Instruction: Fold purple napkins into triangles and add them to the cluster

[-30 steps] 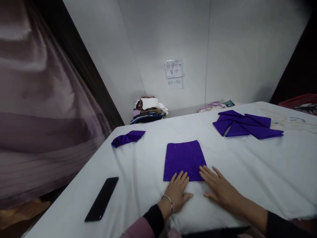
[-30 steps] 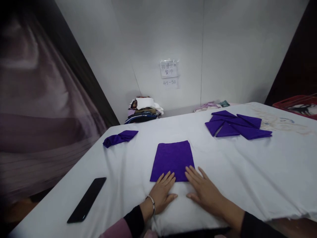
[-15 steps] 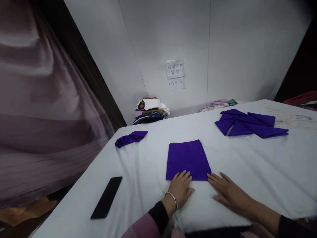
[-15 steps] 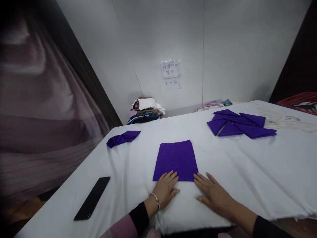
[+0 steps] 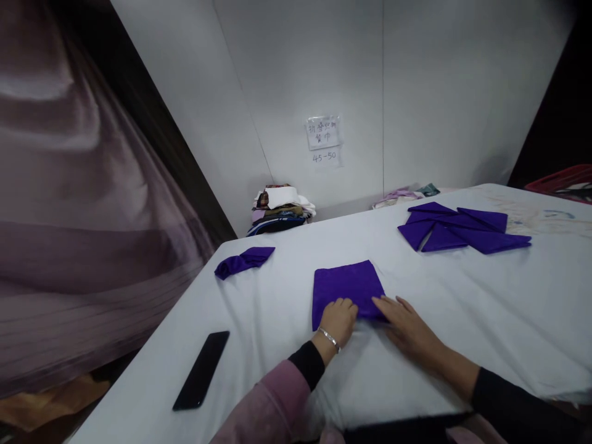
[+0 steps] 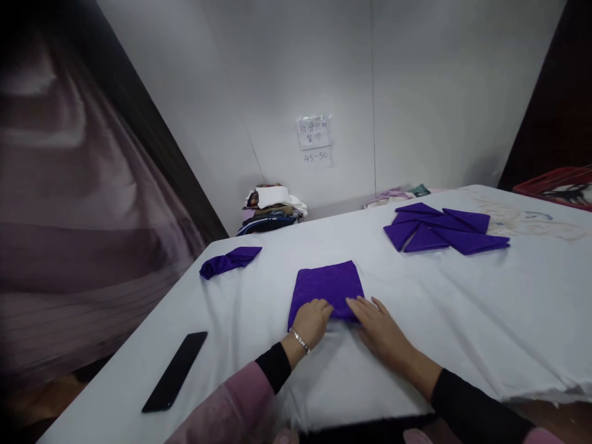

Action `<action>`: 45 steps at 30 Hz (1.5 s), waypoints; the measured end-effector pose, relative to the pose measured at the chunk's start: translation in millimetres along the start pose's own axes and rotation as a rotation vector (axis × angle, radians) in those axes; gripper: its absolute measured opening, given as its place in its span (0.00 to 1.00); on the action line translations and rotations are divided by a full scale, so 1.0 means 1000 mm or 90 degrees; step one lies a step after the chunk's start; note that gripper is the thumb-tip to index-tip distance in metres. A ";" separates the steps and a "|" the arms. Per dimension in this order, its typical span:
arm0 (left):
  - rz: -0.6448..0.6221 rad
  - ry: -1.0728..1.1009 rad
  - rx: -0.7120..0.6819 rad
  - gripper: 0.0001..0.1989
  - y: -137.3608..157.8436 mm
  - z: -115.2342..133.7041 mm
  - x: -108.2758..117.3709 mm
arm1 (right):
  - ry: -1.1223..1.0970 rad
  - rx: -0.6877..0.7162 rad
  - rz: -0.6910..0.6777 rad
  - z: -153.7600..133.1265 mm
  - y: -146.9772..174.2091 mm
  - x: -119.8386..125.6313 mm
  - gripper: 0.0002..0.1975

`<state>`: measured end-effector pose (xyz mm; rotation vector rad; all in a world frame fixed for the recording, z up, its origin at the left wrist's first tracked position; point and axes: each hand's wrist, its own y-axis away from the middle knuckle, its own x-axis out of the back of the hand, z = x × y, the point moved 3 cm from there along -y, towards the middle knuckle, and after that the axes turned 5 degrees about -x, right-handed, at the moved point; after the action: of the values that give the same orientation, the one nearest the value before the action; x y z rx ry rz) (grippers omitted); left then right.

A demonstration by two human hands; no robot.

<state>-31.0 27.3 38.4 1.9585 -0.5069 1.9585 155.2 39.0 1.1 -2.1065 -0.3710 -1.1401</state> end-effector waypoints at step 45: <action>0.046 1.034 0.581 0.08 -0.020 -0.126 0.013 | -0.774 -0.503 -0.165 0.025 -0.022 -0.009 0.22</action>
<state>-133.1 103.1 52.9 -0.0425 0.8421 3.1713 153.5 72.7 -5.4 -3.3676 -0.8381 0.1128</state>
